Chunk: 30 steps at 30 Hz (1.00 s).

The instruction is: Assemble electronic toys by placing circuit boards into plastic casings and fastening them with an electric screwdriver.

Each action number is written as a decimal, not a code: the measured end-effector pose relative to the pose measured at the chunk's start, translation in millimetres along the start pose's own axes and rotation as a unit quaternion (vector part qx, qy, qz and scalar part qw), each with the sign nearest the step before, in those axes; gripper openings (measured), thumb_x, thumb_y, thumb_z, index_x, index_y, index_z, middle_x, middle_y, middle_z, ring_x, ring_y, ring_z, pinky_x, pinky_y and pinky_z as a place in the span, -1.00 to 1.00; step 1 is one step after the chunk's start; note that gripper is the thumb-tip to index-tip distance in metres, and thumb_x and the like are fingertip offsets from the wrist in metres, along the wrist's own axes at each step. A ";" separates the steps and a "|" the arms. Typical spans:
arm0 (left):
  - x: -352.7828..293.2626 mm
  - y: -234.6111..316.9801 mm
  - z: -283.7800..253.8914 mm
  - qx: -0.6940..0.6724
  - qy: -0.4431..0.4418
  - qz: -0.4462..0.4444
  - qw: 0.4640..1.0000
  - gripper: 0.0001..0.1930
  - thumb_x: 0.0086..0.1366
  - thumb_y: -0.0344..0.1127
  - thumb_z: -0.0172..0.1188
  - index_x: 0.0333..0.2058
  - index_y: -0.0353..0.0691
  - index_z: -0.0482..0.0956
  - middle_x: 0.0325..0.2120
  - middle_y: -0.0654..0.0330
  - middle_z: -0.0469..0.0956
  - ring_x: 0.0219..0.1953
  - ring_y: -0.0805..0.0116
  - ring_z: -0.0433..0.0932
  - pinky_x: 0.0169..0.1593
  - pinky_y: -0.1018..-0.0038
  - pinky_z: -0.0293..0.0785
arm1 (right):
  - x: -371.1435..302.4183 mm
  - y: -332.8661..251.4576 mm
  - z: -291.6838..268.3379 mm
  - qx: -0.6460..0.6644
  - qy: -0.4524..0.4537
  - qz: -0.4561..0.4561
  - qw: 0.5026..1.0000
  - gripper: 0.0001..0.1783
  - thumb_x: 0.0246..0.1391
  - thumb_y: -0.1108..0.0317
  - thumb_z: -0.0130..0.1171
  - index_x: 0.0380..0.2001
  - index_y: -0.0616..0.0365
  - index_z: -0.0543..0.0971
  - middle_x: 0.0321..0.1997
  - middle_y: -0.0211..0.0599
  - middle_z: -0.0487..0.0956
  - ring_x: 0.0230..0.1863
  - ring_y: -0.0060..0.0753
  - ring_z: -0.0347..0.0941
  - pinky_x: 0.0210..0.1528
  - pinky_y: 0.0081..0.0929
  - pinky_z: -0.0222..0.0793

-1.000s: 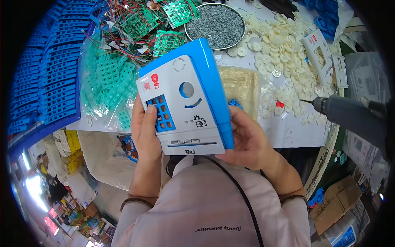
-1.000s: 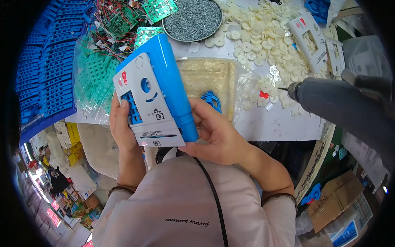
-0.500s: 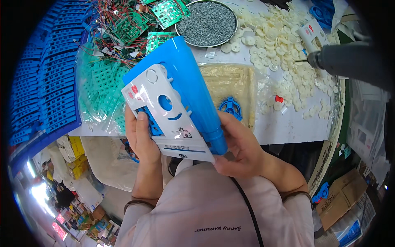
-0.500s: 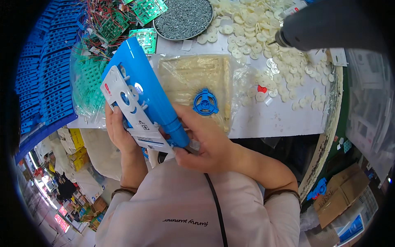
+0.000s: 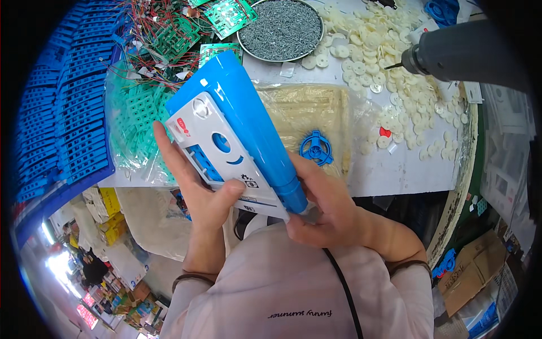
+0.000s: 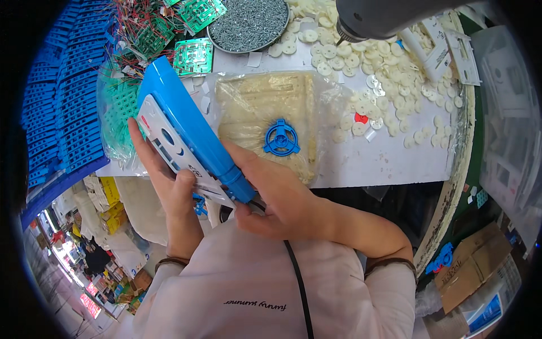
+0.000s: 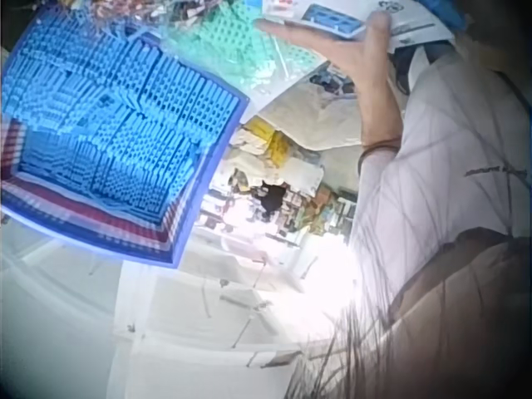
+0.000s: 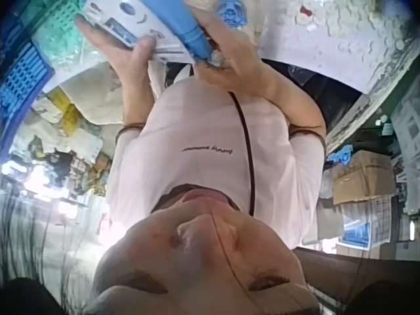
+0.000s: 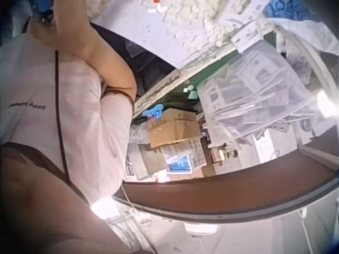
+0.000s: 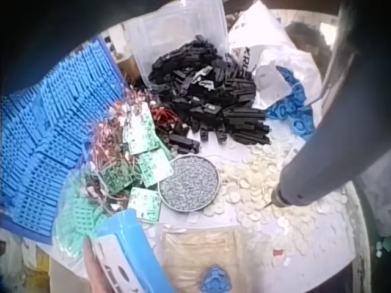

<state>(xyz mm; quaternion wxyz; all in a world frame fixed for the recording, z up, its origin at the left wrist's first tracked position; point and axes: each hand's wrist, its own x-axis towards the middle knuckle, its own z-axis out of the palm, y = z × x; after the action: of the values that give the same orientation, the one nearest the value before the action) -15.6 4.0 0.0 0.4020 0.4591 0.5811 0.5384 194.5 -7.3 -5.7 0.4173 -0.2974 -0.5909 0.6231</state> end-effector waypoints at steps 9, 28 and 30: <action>-0.5 -1.3 4.8 0.065 0.008 0.049 0.997 0.43 -0.04 0.06 0.60 0.50 -0.33 -0.33 0.41 -0.04 0.06 0.39 0.10 0.21 0.39 0.22 0.21 | -2.0 0.4 -5.0 0.128 -0.004 0.094 0.987 -0.23 0.21 0.62 0.19 0.43 0.32 0.14 0.29 -0.13 0.42 0.30 -0.36 0.39 0.31 -0.32 0.36; 28.7 -11.3 -2.8 -0.118 -0.064 -0.077 0.988 -0.44 0.56 0.14 -0.11 0.00 -0.33 0.51 -0.33 0.31 0.54 -0.34 0.63 0.41 -0.30 0.61 0.30 | -29.0 11.6 -14.2 0.260 0.097 0.101 0.955 -0.32 0.19 0.65 0.15 0.35 0.36 0.20 0.25 0.04 0.49 0.17 -0.12 0.56 0.09 -0.17 0.62; 32.5 -9.7 1.5 -0.122 -0.052 -0.063 0.989 -0.44 0.57 0.16 -0.16 -0.10 -0.29 0.55 -0.46 0.41 0.48 -0.46 0.72 0.31 -0.41 0.67 0.19 | -29.3 11.0 -14.9 0.253 0.109 0.098 0.956 -0.32 0.18 0.63 0.15 0.34 0.36 0.20 0.22 0.05 0.51 0.15 -0.11 0.57 0.08 -0.16 0.64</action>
<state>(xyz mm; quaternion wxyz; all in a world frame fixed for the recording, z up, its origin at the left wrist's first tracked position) -23.3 35.8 -8.9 0.5176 0.3964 0.5176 0.5542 219.4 -25.1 -22.0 0.4780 -0.3046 -0.3329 0.7536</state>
